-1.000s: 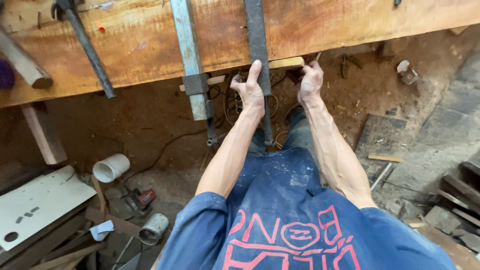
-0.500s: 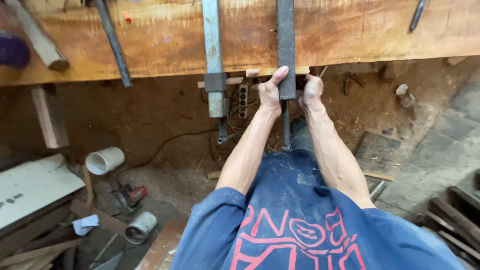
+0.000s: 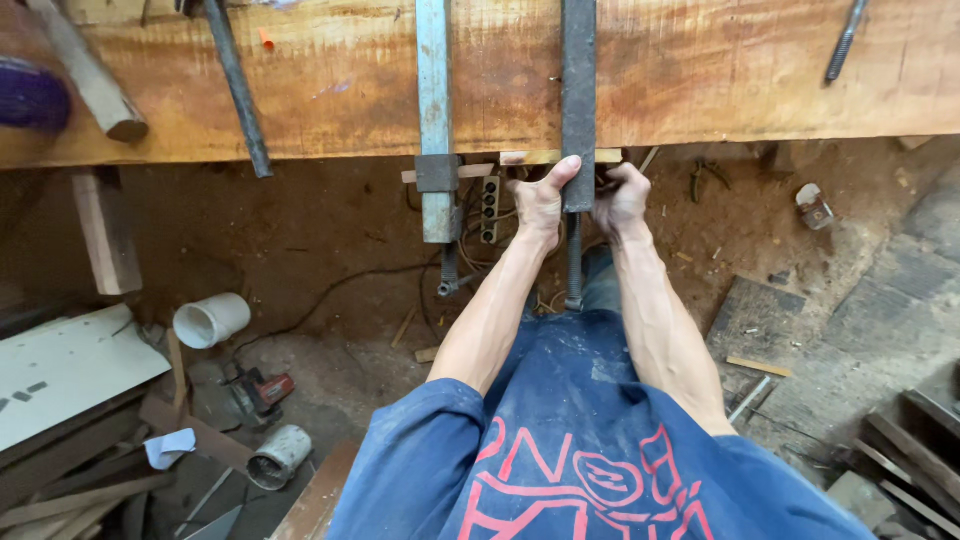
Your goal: The person assembles a wooden structure by clamping two wooden planks together with metal bars and tightening them with a wrench. They then hammer nails along the seam of the planks to secure them.
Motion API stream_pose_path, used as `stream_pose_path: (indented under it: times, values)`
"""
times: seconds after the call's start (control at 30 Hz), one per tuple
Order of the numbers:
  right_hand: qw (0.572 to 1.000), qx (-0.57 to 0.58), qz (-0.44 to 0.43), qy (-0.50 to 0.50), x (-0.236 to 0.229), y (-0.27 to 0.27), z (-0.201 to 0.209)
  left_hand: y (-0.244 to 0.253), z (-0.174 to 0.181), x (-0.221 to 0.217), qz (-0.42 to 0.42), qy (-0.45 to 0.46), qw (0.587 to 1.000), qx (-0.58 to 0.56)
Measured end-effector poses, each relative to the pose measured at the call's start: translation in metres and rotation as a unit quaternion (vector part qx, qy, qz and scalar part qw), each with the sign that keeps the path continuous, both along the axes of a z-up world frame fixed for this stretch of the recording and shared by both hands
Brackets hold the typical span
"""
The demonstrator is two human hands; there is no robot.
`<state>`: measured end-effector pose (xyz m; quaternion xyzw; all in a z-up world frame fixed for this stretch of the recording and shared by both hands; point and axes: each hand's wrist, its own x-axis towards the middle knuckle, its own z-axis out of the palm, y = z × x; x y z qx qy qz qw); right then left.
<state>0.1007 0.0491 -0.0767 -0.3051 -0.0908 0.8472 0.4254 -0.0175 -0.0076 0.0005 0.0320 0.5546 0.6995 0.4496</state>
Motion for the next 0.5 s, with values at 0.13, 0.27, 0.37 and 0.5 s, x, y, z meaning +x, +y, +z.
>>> stream_pose_path:
  times: [0.13, 0.27, 0.37, 0.5]
  values:
    - [0.999, 0.016, 0.002, -0.046, 0.002, -0.004, 0.016, 0.0, -0.003, -0.002, -0.032, -0.043, 0.998, 0.027]
    - [0.993, 0.06, -0.047, -0.091, -0.005, -0.004, 0.007, 0.0, -0.005, -0.004, -0.036, 0.001, 0.999, 0.003]
    - [0.976, 0.086, -0.116, -0.165, -0.014, -0.006, 0.003, -0.001, -0.005, -0.005, -0.04, -0.009, 0.999, 0.002]
    - [0.968, 0.102, -0.137, -0.184, -0.016, -0.009, 0.013, -0.003, -0.005, -0.011, -0.049, -0.081, 0.995, 0.01]
